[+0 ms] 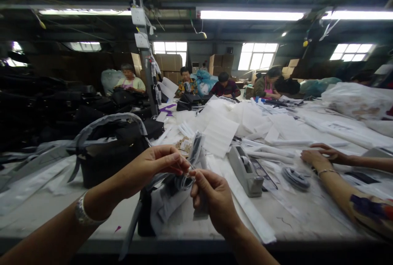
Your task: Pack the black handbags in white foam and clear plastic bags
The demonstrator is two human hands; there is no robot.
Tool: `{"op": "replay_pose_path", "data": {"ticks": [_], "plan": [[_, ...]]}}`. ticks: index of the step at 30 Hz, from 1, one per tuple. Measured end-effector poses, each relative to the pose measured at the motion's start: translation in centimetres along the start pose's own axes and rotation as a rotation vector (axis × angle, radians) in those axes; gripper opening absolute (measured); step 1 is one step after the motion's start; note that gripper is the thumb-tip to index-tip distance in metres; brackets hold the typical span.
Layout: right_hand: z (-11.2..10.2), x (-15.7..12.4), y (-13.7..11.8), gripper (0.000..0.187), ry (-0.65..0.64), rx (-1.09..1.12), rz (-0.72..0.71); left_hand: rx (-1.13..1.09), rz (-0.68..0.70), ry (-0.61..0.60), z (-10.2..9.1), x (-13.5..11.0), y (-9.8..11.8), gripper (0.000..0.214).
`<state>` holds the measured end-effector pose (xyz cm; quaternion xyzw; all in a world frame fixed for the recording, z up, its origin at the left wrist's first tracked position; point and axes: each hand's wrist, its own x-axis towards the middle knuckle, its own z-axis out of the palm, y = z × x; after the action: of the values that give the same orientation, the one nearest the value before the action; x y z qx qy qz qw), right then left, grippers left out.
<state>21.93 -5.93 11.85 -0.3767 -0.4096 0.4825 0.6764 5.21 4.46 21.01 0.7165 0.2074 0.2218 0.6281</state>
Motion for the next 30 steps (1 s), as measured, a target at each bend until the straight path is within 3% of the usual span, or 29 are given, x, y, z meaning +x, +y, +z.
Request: {"op": "replay_pose_path", "data": {"ticks": [2,6,8,11,14,18,22,26,30], "plan": [[0.3,-0.8,1.2,0.037,0.000,-0.070,0.093,0.080,-0.045,0.003,-1.4,-1.0,-1.5,0.030],[1.2,-1.5,4.0,0.044,0.055,-0.210,0.211,0.224,-0.052,0.191,-4.8,-1.6,-4.0,0.035],[1.7,-1.4,5.4,0.046,0.088,-0.299,0.218,0.285,-0.085,0.206,-6.4,-1.5,-5.3,0.035],[2.4,-0.9,6.7,0.046,0.121,-0.440,0.154,0.294,-0.174,0.015,-7.9,-1.1,-7.0,0.031],[3.3,0.0,7.1,0.042,0.125,-0.524,0.075,0.261,-0.223,-0.185,-7.8,-0.5,-8.3,0.024],[4.4,1.1,6.9,0.040,0.122,-0.538,0.032,0.185,-0.221,-0.270,-6.9,0.6,-9.1,0.022],[4.5,1.2,6.2,0.038,0.100,-0.514,-0.004,0.089,-0.206,-0.208,-7.5,0.2,-9.4,0.025],[3.7,0.1,5.8,0.049,-0.006,-0.517,0.006,-0.057,-0.202,-0.049,-9.1,-2.2,-9.7,0.029],[3.4,-1.2,5.5,0.028,-0.011,-0.597,-0.034,-0.233,-0.178,0.088,-9.1,-4.5,-9.7,0.027]]}}
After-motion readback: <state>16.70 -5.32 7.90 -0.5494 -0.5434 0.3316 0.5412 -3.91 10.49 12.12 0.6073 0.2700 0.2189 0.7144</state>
